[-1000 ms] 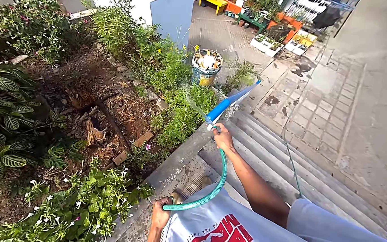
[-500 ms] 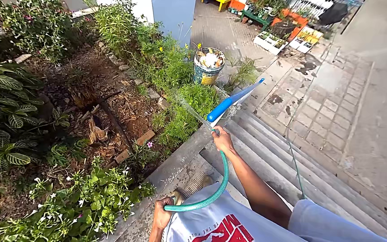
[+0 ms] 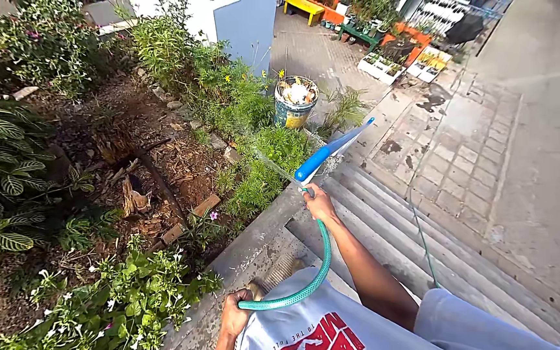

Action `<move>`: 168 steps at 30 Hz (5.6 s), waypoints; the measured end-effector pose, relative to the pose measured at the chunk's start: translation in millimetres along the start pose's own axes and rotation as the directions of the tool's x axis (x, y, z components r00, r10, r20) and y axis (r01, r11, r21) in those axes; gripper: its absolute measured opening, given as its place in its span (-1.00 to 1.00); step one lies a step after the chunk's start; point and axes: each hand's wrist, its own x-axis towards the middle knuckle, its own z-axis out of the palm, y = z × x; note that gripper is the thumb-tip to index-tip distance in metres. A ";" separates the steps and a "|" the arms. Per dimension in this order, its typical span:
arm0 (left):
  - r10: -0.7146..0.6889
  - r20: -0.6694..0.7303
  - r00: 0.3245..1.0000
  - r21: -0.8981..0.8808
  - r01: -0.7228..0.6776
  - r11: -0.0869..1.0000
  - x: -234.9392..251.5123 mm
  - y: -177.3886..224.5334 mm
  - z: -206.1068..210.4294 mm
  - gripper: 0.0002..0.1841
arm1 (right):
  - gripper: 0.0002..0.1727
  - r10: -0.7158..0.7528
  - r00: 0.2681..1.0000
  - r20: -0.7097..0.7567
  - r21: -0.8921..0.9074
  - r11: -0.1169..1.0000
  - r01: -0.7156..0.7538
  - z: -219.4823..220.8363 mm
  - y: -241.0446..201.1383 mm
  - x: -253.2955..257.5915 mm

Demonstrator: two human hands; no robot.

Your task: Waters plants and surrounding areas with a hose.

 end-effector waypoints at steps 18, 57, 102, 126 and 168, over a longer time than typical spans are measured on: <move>0.304 0.151 0.940 -0.133 -0.286 0.949 39.5 92.7 35.5 -0.52 | -0.58 -0.018 0.926 -0.377 0.061 0.997 0.044 -146.0 -18.7 67.3; 0.118 0.052 0.992 -0.023 -0.117 0.993 247.5 238.0 288.7 -0.50 | -0.57 -0.061 0.994 -0.085 0.140 0.988 0.073 -317.8 42.9 404.9; 0.052 0.001 0.999 0.052 -0.052 0.997 245.2 214.9 264.9 -0.54 | -0.54 -0.128 0.983 -0.131 0.112 0.983 0.143 -302.8 8.6 382.6; 0.044 -0.025 0.999 0.039 -0.043 0.998 240.0 206.1 268.2 -0.55 | -0.53 -0.142 0.977 -0.157 0.118 0.980 0.161 -298.3 26.2 368.5; 0.039 -0.039 0.998 0.027 -0.038 0.999 244.6 202.9 264.4 -0.56 | -0.56 -0.072 0.974 -0.217 0.079 0.993 0.091 -304.6 34.1 357.5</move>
